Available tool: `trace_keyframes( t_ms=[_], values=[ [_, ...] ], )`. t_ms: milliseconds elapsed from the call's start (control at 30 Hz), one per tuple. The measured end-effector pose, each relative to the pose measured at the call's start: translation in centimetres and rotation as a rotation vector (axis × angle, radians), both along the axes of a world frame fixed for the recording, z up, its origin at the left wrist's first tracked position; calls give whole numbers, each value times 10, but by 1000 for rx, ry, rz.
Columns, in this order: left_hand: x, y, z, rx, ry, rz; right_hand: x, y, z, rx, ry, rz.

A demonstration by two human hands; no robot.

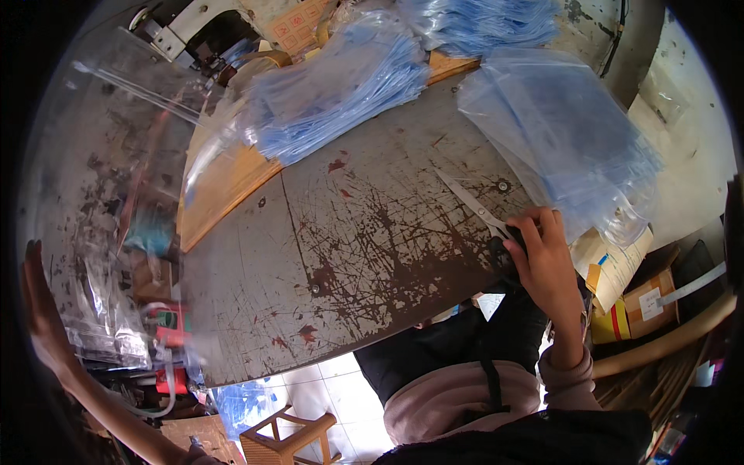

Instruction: The person trims the edges of plastic bags using scissors and stacks the plastic bags on the table by hand.

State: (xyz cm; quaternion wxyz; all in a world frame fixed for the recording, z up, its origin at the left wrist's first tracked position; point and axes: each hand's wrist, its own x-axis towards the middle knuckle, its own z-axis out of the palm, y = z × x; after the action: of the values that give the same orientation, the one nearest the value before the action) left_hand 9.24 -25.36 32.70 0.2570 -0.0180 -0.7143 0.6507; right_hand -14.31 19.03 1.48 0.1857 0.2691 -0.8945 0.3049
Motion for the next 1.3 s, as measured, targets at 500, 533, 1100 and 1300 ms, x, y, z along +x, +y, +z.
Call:
trace_keyframes(
  t_ms=[500, 533, 1100, 1300],
  values=[
    [-106, 226, -273, 1872, -854, -206, 42, -4, 8, 125, -209, -95],
    [-107, 229, -272, 1875, -863, -204, 44, -4, 7, 118, -240, -108],
    [-145, 195, -307, 1534, -816, -646, 60, 25, -11, -695, -1176, 247],
    [-141, 195, -312, 1456, -744, -706, 82, 9, -5, -941, -1588, 179]
  ],
)
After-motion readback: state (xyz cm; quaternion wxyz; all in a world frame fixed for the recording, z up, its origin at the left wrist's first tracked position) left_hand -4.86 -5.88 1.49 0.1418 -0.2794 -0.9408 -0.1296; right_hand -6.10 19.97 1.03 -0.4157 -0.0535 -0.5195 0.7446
